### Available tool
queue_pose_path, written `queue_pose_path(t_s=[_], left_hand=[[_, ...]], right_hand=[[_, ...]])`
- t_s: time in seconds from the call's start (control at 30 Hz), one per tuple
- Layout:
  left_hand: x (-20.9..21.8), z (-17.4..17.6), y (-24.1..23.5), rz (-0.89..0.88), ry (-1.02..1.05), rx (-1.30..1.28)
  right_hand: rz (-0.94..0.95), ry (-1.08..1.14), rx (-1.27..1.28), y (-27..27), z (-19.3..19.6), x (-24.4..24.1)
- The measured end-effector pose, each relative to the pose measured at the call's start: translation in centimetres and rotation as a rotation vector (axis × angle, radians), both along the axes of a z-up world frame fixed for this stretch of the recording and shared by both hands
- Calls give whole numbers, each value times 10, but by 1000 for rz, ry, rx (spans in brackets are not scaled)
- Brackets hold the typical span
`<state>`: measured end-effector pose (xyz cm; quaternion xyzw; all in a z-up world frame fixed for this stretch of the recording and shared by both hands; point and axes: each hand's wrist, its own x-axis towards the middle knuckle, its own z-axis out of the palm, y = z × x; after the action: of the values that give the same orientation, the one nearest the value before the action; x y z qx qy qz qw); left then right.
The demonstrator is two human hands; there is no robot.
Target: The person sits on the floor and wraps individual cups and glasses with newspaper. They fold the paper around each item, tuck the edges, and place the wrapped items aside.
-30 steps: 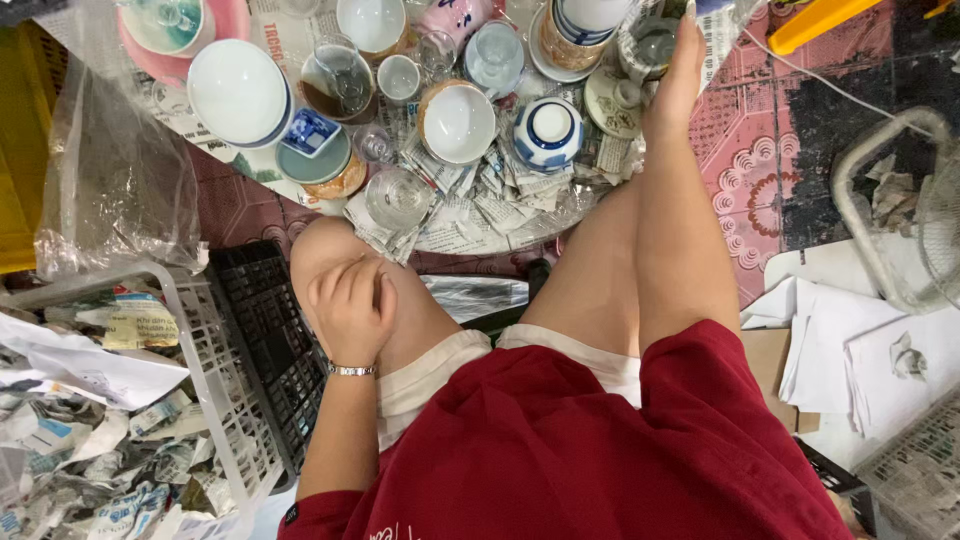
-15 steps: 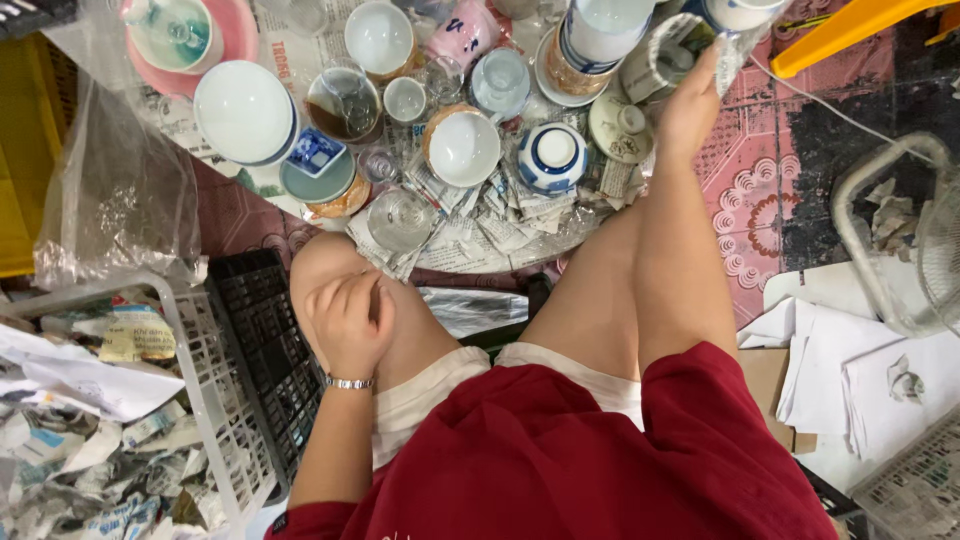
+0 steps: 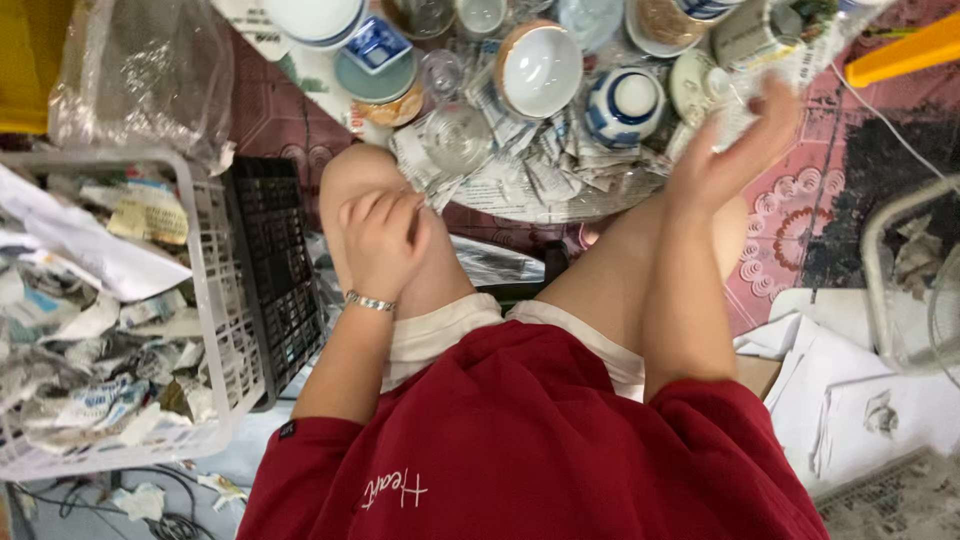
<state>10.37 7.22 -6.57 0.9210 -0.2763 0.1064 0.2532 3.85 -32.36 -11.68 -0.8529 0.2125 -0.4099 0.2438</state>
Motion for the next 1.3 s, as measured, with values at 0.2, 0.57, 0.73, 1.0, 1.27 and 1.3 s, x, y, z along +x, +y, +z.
queue_pose_path(t_s=[0.2,0.57,0.73,1.0,1.27,1.3], left_hand=[[7,-11,-14,88,-31,219],[31,-35,-7,119,-56,384],[32,-33,-3,136,-70,149],[32,-18,-11,147,-26,-107],[29,-23,-14,264,33,-315],[29,-25,-14,304,45,-356]], right_hand=[[665,230,-247,142,49,15],[591,329,45,177,28,35],[547,83,260,171,17,14],[560,-46,527,170,12,-4],[486,-199,637,181,4,-6],[474,-227,650,183,3,-7]])
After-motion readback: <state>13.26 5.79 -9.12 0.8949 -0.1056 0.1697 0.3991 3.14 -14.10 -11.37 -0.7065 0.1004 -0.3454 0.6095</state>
